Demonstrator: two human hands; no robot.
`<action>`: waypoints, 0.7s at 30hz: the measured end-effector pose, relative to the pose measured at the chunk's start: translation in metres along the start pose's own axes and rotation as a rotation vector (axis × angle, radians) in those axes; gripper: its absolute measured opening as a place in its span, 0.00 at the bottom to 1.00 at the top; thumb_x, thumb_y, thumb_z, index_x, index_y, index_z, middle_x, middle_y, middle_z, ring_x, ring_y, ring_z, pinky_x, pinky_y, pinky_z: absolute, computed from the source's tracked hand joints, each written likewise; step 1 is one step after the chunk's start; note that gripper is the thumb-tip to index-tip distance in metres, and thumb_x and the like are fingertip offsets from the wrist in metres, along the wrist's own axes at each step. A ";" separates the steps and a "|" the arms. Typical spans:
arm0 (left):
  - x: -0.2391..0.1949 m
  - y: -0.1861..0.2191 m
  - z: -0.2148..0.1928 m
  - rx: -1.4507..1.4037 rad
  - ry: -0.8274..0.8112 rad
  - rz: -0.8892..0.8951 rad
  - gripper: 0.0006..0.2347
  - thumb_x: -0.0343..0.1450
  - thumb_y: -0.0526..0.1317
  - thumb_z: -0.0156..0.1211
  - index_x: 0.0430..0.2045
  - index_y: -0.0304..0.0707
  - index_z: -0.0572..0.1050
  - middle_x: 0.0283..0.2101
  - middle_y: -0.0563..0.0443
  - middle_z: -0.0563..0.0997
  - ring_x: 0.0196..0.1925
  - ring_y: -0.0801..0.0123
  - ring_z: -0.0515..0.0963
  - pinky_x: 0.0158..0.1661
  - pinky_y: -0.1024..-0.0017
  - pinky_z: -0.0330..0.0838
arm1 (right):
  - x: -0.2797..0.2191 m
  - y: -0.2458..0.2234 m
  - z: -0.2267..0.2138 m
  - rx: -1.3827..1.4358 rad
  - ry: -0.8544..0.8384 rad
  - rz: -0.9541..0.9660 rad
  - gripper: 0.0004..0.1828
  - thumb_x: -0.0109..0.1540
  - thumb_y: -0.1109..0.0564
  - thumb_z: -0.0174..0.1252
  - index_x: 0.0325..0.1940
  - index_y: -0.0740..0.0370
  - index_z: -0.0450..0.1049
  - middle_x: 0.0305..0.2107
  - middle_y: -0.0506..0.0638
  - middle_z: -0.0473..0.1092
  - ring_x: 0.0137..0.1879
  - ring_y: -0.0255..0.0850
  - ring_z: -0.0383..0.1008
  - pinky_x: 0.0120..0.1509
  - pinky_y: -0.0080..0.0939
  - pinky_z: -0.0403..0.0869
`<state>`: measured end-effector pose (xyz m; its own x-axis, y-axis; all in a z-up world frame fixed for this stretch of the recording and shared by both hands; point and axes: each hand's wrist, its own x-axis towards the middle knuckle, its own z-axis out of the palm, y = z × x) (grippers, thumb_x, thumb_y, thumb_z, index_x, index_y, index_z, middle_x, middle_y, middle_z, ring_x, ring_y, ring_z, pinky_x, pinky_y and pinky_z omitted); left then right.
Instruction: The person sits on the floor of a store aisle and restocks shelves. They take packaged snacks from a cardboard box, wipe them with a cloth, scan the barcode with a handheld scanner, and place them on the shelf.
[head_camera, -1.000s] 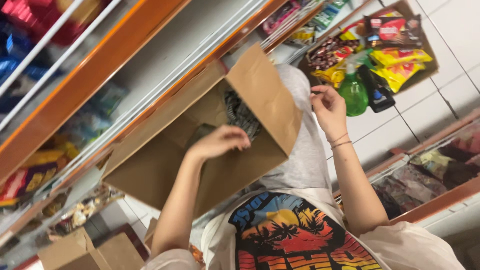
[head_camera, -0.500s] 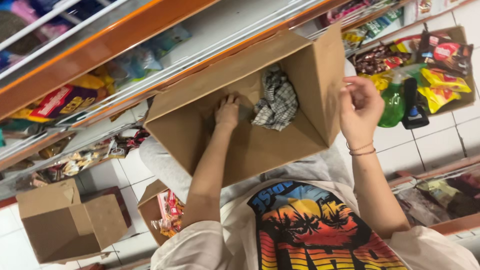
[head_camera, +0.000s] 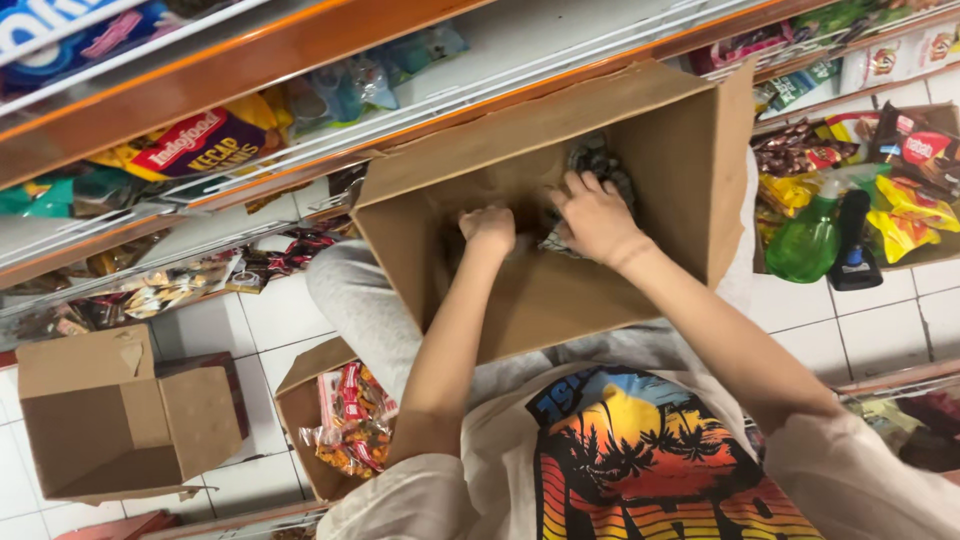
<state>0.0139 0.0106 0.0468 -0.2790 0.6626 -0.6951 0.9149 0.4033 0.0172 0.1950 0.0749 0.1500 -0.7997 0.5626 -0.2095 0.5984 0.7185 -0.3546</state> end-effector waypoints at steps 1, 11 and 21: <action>-0.009 -0.001 -0.007 -0.009 0.012 -0.001 0.12 0.71 0.38 0.55 0.46 0.47 0.82 0.58 0.50 0.78 0.61 0.55 0.77 0.60 0.54 0.66 | 0.013 0.011 0.020 -0.126 -0.136 0.041 0.35 0.57 0.53 0.62 0.69 0.54 0.65 0.62 0.56 0.60 0.69 0.53 0.59 0.67 0.62 0.63; -0.116 -0.007 -0.063 -0.156 0.111 0.135 0.10 0.66 0.35 0.62 0.40 0.42 0.83 0.51 0.44 0.82 0.56 0.51 0.80 0.62 0.52 0.66 | 0.078 0.089 0.128 -0.369 -0.104 0.287 0.23 0.76 0.47 0.42 0.70 0.58 0.71 0.65 0.58 0.66 0.69 0.55 0.63 0.70 0.61 0.59; -0.154 -0.021 -0.064 -0.664 0.624 0.126 0.10 0.65 0.40 0.64 0.37 0.40 0.81 0.44 0.43 0.83 0.45 0.46 0.81 0.53 0.46 0.66 | 0.066 0.086 0.071 0.242 -0.210 0.414 0.31 0.64 0.33 0.60 0.43 0.66 0.83 0.41 0.67 0.79 0.53 0.57 0.80 0.60 0.49 0.75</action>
<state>0.0190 -0.0591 0.1993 -0.4722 0.8686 -0.1498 0.6475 0.4572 0.6097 0.1902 0.1450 0.0405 -0.5063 0.6674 -0.5461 0.8578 0.3246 -0.3985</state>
